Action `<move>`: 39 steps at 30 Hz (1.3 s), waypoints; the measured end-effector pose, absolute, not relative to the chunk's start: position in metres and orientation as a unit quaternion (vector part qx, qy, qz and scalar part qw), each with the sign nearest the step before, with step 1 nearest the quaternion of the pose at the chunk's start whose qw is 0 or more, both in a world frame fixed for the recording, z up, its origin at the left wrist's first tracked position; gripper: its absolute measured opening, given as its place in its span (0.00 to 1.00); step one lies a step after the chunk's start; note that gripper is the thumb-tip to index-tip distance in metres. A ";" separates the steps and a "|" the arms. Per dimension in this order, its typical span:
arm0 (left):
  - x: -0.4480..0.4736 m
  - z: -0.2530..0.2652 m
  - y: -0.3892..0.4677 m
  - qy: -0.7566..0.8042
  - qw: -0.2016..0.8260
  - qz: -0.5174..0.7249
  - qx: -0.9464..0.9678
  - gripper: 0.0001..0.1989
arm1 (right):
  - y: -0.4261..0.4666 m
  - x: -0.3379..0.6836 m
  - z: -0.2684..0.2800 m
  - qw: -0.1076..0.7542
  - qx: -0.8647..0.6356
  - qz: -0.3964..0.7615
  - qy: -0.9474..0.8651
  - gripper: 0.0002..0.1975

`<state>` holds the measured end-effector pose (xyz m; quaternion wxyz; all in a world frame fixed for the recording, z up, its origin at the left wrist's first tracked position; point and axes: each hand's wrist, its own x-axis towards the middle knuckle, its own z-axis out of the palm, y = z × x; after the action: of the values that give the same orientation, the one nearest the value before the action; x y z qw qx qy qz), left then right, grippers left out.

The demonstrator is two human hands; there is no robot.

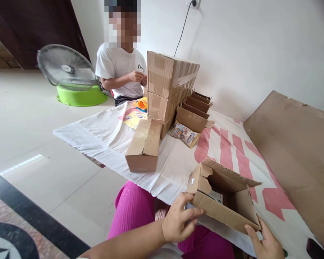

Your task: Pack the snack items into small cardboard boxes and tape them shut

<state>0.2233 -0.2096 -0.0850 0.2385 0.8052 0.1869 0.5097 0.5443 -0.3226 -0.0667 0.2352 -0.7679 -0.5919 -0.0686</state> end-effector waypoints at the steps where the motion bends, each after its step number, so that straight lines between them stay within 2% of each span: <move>1: 0.223 -0.086 -0.205 0.180 0.286 0.521 0.784 0.13 | -0.323 0.542 -0.068 0.243 -0.770 -0.068 -0.587 0.23; 3: 0.225 -0.088 -0.192 0.218 0.393 0.561 0.695 0.07 | -0.323 0.538 -0.070 0.258 -0.772 -0.071 -0.577 0.23; 5: 0.230 -0.089 -0.173 0.308 0.514 0.566 0.566 0.06 | -0.323 0.535 -0.072 0.268 -0.772 -0.073 -0.572 0.24; 8: 0.240 -0.086 -0.144 0.376 0.651 0.486 0.445 0.15 | -0.321 0.534 -0.074 0.276 -0.766 -0.075 -0.575 0.24; 11: 0.244 -0.079 -0.130 0.359 0.708 0.439 0.420 0.24 | -0.321 0.533 -0.075 0.281 -0.756 -0.070 -0.587 0.25; 14: 0.244 -0.072 -0.129 0.358 0.728 0.426 0.400 0.26 | -0.322 0.530 -0.076 0.296 -0.747 -0.064 -0.593 0.27; 19: 0.248 -0.070 -0.133 0.385 0.719 0.420 0.397 0.23 | -0.325 0.524 -0.081 0.320 -0.737 -0.050 -0.594 0.28; 24: 0.254 -0.070 -0.129 0.394 0.737 0.377 0.399 0.15 | -0.328 0.523 -0.089 0.320 -0.729 -0.036 -0.603 0.27; 27: 0.249 -0.061 -0.126 0.382 0.730 0.409 0.393 0.14 | -0.329 0.521 -0.083 0.342 -0.722 -0.038 -0.601 0.28; 29: 0.242 -0.049 -0.129 0.372 0.708 0.462 0.383 0.14 | -0.331 0.517 -0.072 0.383 -0.713 -0.076 -0.582 0.29; 31: 0.232 -0.033 -0.140 0.343 0.658 0.533 0.407 0.12 | -0.333 0.507 -0.055 0.423 -0.705 -0.173 -0.542 0.29; 34: 0.223 -0.008 -0.172 0.238 0.518 0.609 0.552 0.06 | -0.339 0.479 -0.027 0.443 -0.660 -0.279 -0.539 0.24; 35: 0.222 -0.002 -0.184 0.188 0.470 0.608 0.612 0.06 | -0.340 0.466 -0.020 0.450 -0.633 -0.257 -0.575 0.22; 37: 0.224 0.004 -0.207 0.092 0.410 0.556 0.717 0.09 | -0.339 0.439 -0.009 0.471 -0.567 -0.128 -0.664 0.19; 39: 0.231 0.002 -0.223 0.024 0.379 0.497 0.780 0.13 | -0.333 0.414 -0.005 0.492 -0.516 -0.016 -0.701 0.24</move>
<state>0.2305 -0.2233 0.0024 0.3795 0.7797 0.0240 0.4974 0.4140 -0.3333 -0.0045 0.4916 -0.5160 -0.7013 -0.0156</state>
